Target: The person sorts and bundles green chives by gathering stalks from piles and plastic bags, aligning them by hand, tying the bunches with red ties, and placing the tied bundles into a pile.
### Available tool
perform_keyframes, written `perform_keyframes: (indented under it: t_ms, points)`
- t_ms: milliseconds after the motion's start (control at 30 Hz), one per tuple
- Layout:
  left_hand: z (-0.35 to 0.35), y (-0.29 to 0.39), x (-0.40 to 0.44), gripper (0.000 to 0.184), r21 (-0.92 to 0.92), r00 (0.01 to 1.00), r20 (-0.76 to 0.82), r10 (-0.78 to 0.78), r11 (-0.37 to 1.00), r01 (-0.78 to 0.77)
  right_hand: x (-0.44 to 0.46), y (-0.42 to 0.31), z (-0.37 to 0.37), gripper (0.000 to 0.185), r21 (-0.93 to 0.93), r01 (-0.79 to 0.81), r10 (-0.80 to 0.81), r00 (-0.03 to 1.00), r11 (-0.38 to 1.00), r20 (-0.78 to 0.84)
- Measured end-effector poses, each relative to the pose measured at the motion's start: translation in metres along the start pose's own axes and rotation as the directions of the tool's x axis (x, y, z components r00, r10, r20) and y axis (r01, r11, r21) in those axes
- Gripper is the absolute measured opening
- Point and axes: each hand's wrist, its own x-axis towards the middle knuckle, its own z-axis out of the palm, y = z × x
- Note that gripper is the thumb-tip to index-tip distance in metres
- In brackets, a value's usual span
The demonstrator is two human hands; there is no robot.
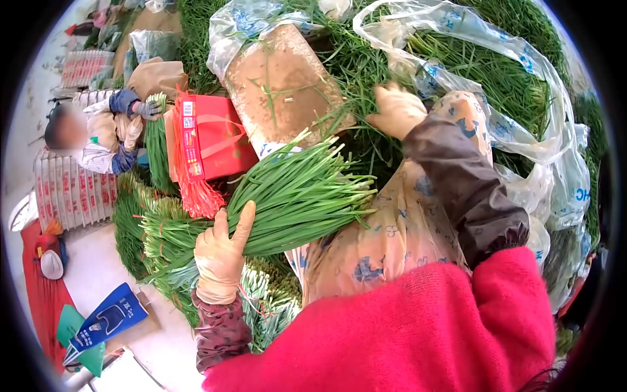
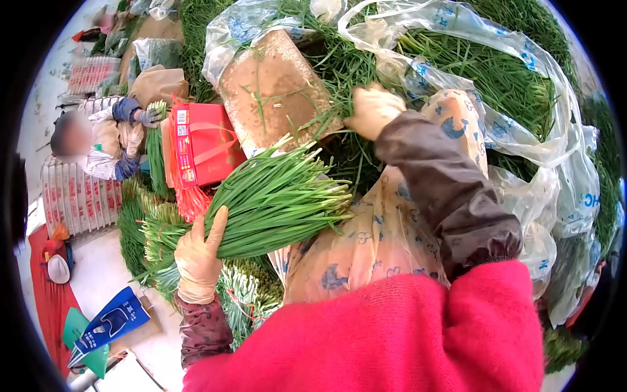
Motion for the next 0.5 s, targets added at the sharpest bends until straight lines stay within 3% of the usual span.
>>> perform_keyframes:
  t_ms: [67,133,200,300,400,467,500]
  points:
    - [0.002,0.001,0.005,0.083,0.051,0.999,0.005,0.037,0.998,-0.038,0.006,-0.042,-0.028,0.042,0.071,0.228,-0.23,0.973,0.971,0.024]
    - [0.001,0.004,0.012,0.082,0.049,0.998,-0.003,0.068,0.997,-0.068,-0.005,-0.087,-0.056,0.047,0.412,0.397,-0.466,0.881,0.82,0.08]
    - [-0.004,0.007,0.018,0.081,0.048,0.994,-0.014,0.108,0.993,-0.107,-0.009,-0.116,-0.034,0.043,0.315,0.595,-0.569,0.802,0.74,-0.178]
    - [-0.012,0.008,0.018,0.083,-0.006,0.996,-0.03,0.082,0.997,-0.083,0.006,-0.119,-0.016,0.032,0.36,0.389,-0.467,0.87,0.848,0.158]
    - [-0.015,0.004,0.009,0.088,-0.058,0.998,-0.052,0.032,0.998,-0.035,0.008,-0.076,0.018,0.029,0.313,0.348,-0.438,0.849,0.884,0.295]
    - [-0.013,0.002,0.0,0.09,-0.055,0.999,-0.033,0.012,0.998,-0.014,0.011,-0.038,0.023,0.03,0.186,0.138,-0.212,0.852,0.973,0.478]
    - [-0.011,0.0,-0.004,0.09,-0.043,0.999,-0.033,0.002,0.999,-0.003,0.014,-0.017,0.03,0.031,0.183,0.046,-0.125,0.885,0.982,0.449]
